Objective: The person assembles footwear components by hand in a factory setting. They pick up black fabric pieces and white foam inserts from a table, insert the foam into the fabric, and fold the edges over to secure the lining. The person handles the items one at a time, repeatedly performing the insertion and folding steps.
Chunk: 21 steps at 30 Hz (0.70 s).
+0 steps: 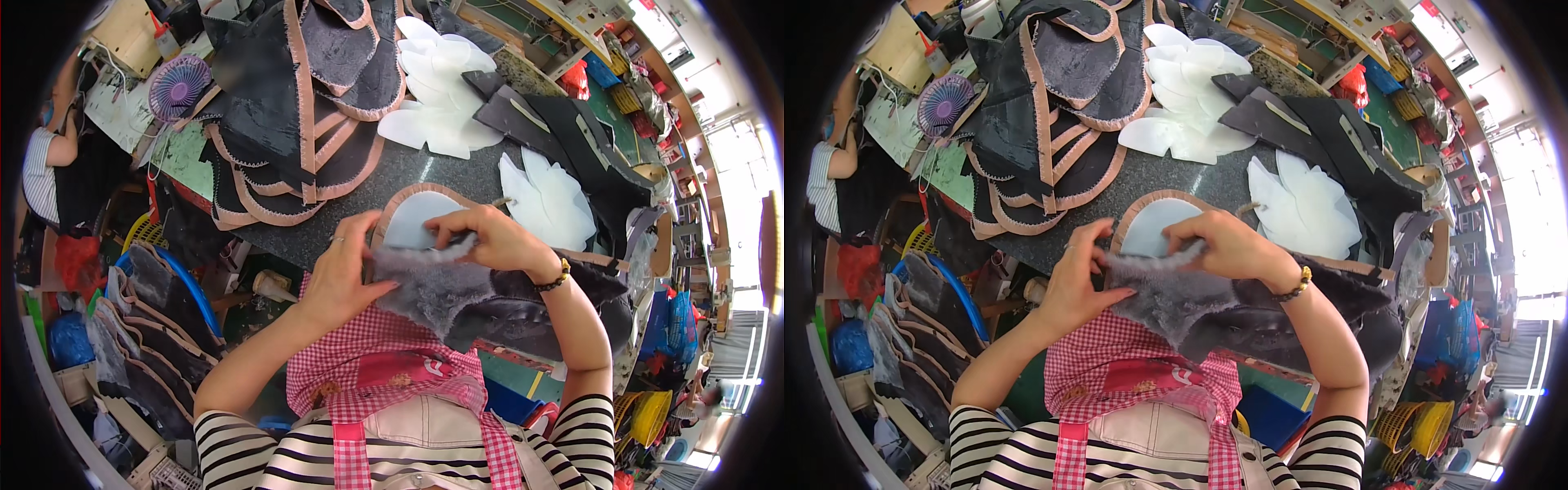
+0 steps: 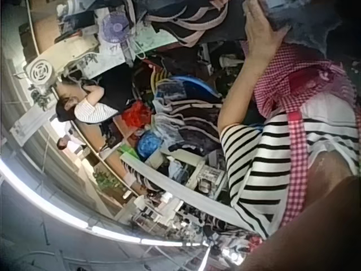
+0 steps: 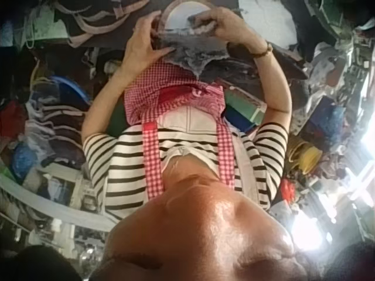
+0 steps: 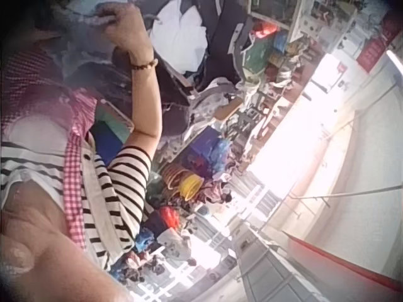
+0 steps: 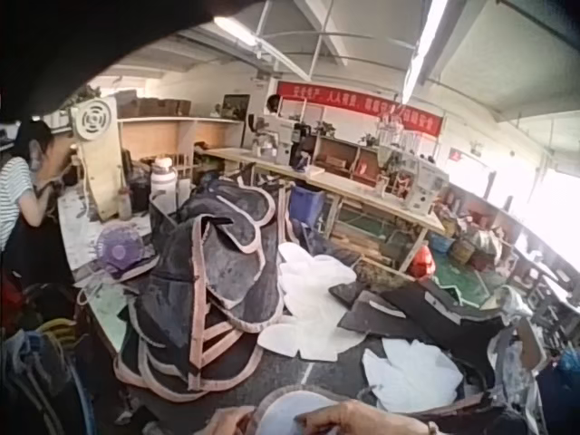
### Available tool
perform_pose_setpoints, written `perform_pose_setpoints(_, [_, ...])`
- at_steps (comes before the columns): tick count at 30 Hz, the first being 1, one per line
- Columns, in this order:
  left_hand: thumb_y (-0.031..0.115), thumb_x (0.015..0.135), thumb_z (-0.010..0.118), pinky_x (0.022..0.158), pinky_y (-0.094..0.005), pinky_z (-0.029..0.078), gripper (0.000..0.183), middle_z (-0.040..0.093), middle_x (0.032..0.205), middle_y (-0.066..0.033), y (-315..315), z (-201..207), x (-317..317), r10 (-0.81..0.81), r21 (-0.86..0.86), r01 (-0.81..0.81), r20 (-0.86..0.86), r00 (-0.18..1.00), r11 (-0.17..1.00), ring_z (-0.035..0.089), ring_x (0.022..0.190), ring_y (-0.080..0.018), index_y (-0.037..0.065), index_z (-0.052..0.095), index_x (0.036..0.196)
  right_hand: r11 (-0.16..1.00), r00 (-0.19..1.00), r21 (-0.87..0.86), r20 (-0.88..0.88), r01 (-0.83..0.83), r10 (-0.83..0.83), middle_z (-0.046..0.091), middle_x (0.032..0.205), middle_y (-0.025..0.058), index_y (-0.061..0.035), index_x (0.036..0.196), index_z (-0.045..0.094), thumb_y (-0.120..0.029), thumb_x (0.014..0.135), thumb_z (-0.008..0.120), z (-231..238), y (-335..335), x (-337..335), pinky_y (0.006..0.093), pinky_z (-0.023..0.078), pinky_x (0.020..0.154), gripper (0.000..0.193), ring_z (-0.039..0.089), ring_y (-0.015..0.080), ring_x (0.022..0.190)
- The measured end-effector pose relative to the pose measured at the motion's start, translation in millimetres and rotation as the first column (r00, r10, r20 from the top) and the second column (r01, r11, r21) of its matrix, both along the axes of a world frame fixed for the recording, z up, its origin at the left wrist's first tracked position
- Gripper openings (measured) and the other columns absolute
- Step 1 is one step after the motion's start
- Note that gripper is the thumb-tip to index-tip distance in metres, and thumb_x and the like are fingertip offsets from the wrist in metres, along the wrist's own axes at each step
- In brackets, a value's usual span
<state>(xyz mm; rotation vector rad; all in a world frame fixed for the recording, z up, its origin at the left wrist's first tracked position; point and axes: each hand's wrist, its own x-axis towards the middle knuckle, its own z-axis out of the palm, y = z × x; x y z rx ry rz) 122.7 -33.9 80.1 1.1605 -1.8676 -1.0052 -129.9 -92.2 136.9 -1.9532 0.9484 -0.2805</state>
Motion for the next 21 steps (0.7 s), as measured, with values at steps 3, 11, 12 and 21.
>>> perform_pose_setpoints(3, [0.010,0.060,0.085,0.087,-0.0381,0.048,0.081,0.058,0.112,-0.0178,-26,15,-4,-0.183,-0.131,0.209,0.185,0.966,0.969,0.059,0.096,-0.0348,0.001,0.043,0.129,0.998,0.997,0.031,0.052,0.053,-0.054,0.068,0.113,0.0160,0.0005,0.103,0.067,-0.008,0.071,0.076,-3,-1,-6,0.0321,0.049,0.085,0.034,0.065,0.0223,0.100])
perform_pose_setpoints(11, [0.018,0.080,0.073,0.067,-0.0449,0.049,0.034,0.063,0.079,-0.0205,-51,8,-13,-0.147,-0.077,0.176,0.292,0.945,0.981,0.062,0.075,-0.0409,-0.002,0.054,0.098,0.832,0.876,-0.344,-0.051,0.436,-0.480,0.057,0.092,0.0198,0.0040,0.101,0.062,-0.017,0.078,0.069,-32,19,8,0.0428,0.047,0.074,0.032,0.059,0.0391,0.083])
perform_pose_setpoints(12, [0.018,0.081,0.072,0.065,-0.0456,0.049,0.031,0.062,0.076,-0.0202,-50,6,-16,-0.112,-0.105,0.151,0.310,0.944,0.983,0.062,0.072,-0.0411,-0.002,0.054,0.096,0.821,0.874,-0.372,-0.052,0.433,-0.484,0.058,0.093,0.0199,0.0044,0.098,0.062,-0.016,0.078,0.069,-34,20,9,0.0433,0.047,0.073,0.030,0.059,0.0396,0.084])
perform_pose_setpoints(21, [0.016,0.082,0.067,0.087,-0.0422,0.045,0.042,0.053,0.122,-0.0163,-32,6,-23,0.061,-0.378,0.219,0.605,0.794,0.899,0.053,0.110,-0.0333,0.009,0.057,0.122,0.719,0.755,-0.672,-0.375,0.178,-0.538,0.055,0.094,0.0126,-0.0025,0.096,0.055,-0.036,0.073,0.076,-36,7,9,0.0420,0.046,0.076,0.046,0.057,0.0327,0.091])
